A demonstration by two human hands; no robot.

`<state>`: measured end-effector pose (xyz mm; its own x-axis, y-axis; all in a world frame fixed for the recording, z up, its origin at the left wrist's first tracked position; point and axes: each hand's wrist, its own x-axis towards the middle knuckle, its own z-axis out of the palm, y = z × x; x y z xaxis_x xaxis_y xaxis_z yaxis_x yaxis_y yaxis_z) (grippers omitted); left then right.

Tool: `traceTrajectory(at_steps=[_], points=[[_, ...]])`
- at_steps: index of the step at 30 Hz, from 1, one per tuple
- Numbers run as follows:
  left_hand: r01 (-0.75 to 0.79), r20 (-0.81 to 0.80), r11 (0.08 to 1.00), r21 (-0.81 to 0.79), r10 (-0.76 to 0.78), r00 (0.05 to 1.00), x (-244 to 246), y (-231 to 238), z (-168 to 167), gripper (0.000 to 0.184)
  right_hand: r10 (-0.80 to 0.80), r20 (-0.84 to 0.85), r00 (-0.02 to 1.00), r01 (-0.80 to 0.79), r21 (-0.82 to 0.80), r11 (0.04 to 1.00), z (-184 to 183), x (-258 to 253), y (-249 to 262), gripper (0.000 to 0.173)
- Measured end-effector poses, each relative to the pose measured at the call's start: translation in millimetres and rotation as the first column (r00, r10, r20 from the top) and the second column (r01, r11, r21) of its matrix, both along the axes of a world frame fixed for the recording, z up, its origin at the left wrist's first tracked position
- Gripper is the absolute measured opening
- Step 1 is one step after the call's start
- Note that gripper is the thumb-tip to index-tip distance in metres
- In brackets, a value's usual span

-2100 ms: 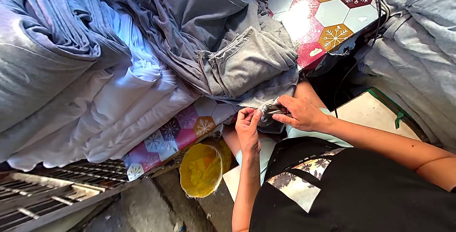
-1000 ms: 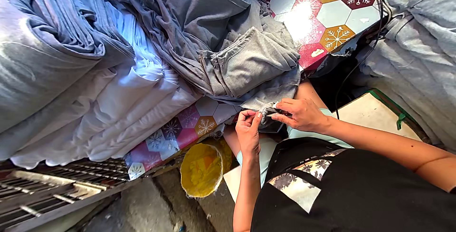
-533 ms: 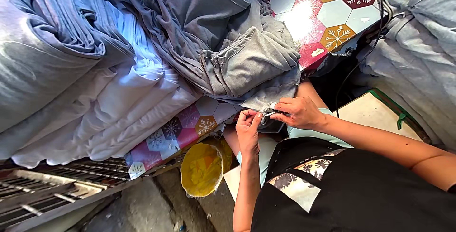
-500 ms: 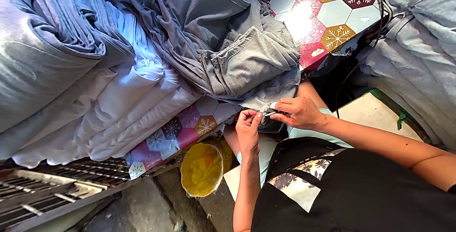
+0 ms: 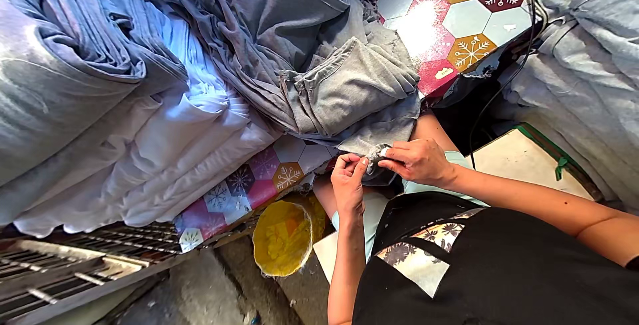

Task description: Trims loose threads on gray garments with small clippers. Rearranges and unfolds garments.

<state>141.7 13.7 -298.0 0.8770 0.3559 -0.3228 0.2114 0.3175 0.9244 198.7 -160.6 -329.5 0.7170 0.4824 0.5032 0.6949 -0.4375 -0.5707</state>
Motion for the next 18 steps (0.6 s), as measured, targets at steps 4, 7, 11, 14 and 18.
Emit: traceTrajectory(at_steps=[4,7,11,14,18], points=[[0.019,0.012,0.999,-0.027,-0.018,1.000,-2.4,3.3,0.8,0.016,0.155,-0.612,0.775,-0.013,0.230,0.973,8.3,16.6,-4.2,0.039],[0.083,0.018,0.992,0.095,-0.085,0.996,-2.3,7.2,-2.6,0.016,0.404,-0.800,0.443,-0.021,0.441,0.897,5.4,24.8,-0.2,0.009],[-0.023,0.126,0.725,0.688,-0.089,0.988,-6.6,11.0,-12.6,0.012,0.443,-0.793,0.418,0.044,0.505,0.862,6.8,17.1,6.9,0.010],[-0.113,0.273,0.669,0.735,-0.140,0.952,-8.2,7.0,-12.9,0.009,0.456,-0.744,0.489,0.018,0.531,0.847,6.8,15.0,8.5,0.007],[-0.051,0.265,0.668,0.743,-0.223,0.938,-7.8,0.0,-10.7,0.009,0.413,-0.710,0.571,-0.030,0.484,0.874,12.6,13.6,10.5,0.009]])
